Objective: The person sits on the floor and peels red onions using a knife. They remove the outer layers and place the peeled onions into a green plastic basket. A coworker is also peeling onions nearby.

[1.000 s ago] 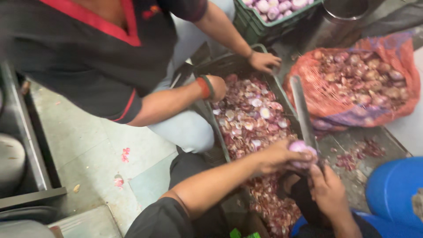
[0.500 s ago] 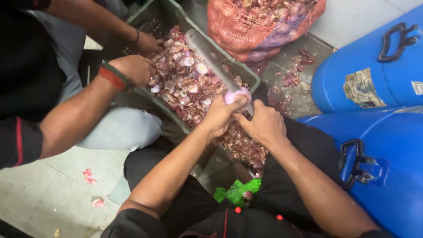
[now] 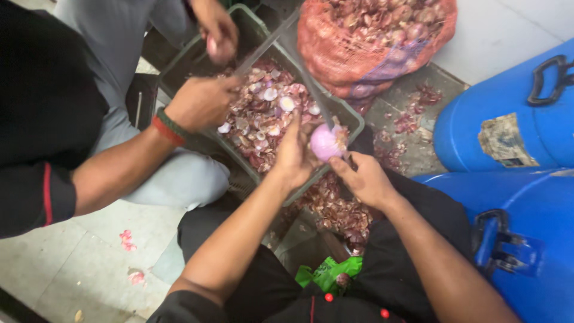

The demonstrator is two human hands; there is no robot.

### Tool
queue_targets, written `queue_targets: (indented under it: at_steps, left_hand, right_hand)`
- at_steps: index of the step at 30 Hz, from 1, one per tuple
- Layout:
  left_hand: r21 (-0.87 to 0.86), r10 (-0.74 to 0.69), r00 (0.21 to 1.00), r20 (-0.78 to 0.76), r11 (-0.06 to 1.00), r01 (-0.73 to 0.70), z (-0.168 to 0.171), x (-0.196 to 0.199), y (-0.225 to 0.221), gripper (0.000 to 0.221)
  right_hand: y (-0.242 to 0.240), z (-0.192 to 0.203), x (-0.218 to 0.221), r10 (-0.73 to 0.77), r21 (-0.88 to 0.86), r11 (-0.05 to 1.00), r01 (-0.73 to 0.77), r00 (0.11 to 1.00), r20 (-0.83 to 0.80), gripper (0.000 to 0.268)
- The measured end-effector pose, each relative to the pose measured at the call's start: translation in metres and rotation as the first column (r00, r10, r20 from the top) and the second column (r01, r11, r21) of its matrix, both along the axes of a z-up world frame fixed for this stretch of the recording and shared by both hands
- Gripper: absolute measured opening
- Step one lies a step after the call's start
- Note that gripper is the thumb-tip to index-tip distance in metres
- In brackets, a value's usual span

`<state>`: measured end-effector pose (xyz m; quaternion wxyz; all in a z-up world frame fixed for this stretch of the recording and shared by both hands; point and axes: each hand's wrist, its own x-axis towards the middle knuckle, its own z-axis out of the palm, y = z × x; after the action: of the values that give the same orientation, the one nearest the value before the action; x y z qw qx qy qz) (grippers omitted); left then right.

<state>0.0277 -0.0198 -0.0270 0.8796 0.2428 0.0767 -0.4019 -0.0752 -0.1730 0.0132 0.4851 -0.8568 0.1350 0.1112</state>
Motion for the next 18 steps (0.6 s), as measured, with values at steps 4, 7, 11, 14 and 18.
queue_targets:
  at_steps: [4, 7, 11, 14, 18]
  left_hand:
    - [0.117, 0.168, 0.967, -0.19, 0.982, -0.148, -0.042, -0.008, -0.015, 0.067]
    - [-0.215, 0.164, 0.972, -0.167, 0.956, -0.199, -0.066, 0.003, -0.016, 0.07]
    - [-0.003, 0.312, 0.925, -0.218, 0.947, -0.321, -0.066, 0.041, 0.005, 0.075]
    - [0.144, 0.357, 0.904, -0.236, 0.933, -0.331, -0.056, 0.048, 0.016, 0.064]
    - [0.016, 0.291, 0.934, -0.205, 0.956, -0.294, -0.047, 0.034, 0.013, 0.071]
  right_hand:
    - [0.019, -0.003, -0.002, 0.005, -0.098, 0.995, -0.006, 1.0, -0.007, 0.048]
    - [0.029, 0.004, -0.004, -0.027, -0.093, 0.995, 0.021, 0.997, -0.072, 0.051]
    - [0.039, 0.022, -0.019, 0.065, -0.036, 0.996, -0.077, 0.964, -0.258, 0.048]
    - [0.038, 0.023, -0.022, 0.114, 0.069, 0.992, -0.102, 0.972, -0.206, 0.045]
    - [0.025, 0.009, -0.006, -0.001, -0.021, 1.0, 0.004, 0.992, 0.123, 0.042]
